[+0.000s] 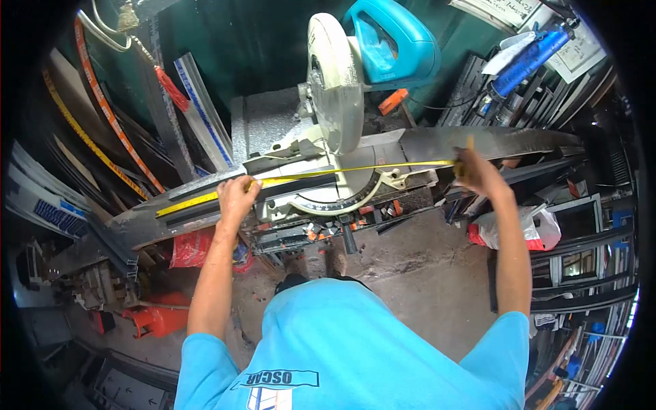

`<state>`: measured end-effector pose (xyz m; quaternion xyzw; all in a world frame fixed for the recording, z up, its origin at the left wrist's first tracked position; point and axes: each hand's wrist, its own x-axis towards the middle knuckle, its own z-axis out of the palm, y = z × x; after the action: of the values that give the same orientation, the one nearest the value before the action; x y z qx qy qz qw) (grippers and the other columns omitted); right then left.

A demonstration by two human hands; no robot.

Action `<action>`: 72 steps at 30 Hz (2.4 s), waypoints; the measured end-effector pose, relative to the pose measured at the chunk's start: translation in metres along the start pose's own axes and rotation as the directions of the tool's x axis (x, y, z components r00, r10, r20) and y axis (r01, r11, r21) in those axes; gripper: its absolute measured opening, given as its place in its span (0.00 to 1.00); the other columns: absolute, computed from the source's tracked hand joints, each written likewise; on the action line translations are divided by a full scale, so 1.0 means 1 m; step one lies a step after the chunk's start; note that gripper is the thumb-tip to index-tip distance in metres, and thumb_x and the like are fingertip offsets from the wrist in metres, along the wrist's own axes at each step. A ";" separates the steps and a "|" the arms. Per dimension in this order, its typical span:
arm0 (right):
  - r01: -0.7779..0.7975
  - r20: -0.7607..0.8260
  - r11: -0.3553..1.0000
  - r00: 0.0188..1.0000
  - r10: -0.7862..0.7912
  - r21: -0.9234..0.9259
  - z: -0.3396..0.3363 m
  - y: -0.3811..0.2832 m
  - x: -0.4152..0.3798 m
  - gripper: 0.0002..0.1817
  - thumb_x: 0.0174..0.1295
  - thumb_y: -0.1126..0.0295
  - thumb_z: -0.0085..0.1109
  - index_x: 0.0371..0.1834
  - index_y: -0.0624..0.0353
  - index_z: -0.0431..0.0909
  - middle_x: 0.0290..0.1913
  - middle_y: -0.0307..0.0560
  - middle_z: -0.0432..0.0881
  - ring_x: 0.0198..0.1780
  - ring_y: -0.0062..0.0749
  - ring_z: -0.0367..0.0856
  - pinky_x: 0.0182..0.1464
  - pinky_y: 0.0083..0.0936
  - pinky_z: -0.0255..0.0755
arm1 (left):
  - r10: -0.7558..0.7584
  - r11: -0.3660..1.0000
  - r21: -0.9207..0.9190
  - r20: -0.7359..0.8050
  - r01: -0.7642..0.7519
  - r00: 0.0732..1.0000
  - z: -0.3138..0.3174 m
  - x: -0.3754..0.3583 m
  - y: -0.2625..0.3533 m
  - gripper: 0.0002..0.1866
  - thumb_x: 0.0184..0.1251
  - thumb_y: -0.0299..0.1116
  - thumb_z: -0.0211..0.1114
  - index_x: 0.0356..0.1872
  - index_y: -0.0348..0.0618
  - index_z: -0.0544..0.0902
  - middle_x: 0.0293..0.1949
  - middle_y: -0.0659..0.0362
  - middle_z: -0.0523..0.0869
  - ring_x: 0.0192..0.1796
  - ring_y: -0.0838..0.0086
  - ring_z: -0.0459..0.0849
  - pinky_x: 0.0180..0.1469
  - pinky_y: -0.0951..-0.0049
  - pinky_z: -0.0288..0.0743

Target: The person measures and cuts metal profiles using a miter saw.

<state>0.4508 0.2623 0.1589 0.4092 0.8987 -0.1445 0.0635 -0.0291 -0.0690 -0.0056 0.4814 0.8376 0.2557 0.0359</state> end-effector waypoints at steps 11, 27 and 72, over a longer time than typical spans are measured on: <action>-0.482 -0.531 0.872 0.718 0.450 0.087 0.026 0.191 -0.129 0.27 0.63 0.54 0.73 0.53 0.66 0.76 0.37 0.52 0.85 0.41 0.35 0.85 0.42 0.32 0.78 | -0.034 0.999 0.001 0.044 0.034 0.998 -0.001 -0.001 0.002 0.20 0.70 0.52 0.65 0.41 0.44 0.91 0.36 0.53 0.91 0.45 0.57 0.84 0.65 0.48 0.62; -0.204 0.311 -0.243 0.746 0.589 0.948 0.253 -0.071 -0.007 0.24 0.69 0.48 0.65 0.55 0.56 0.81 0.58 0.50 0.82 0.55 0.53 0.83 0.46 0.71 0.79 | -0.009 0.999 -0.048 0.005 0.009 1.000 0.009 -0.002 -0.004 0.16 0.62 0.47 0.73 0.38 0.45 0.91 0.37 0.55 0.91 0.45 0.57 0.87 0.56 0.52 0.71; 0.386 -0.308 0.367 0.917 -0.255 0.846 0.185 -0.223 0.092 0.08 0.67 0.71 0.62 0.44 0.61 0.75 0.36 0.39 0.80 0.42 0.22 0.79 0.47 0.25 0.73 | 0.008 0.997 -0.075 -0.067 -0.013 0.998 -0.002 0.003 0.011 0.16 0.61 0.52 0.75 0.34 0.50 0.93 0.27 0.62 0.87 0.38 0.67 0.82 0.53 0.61 0.60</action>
<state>0.2210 0.1316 0.0077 0.2052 0.7481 -0.5803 -0.2478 -0.0226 -0.0627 0.0020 0.4755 0.8254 0.3033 0.0247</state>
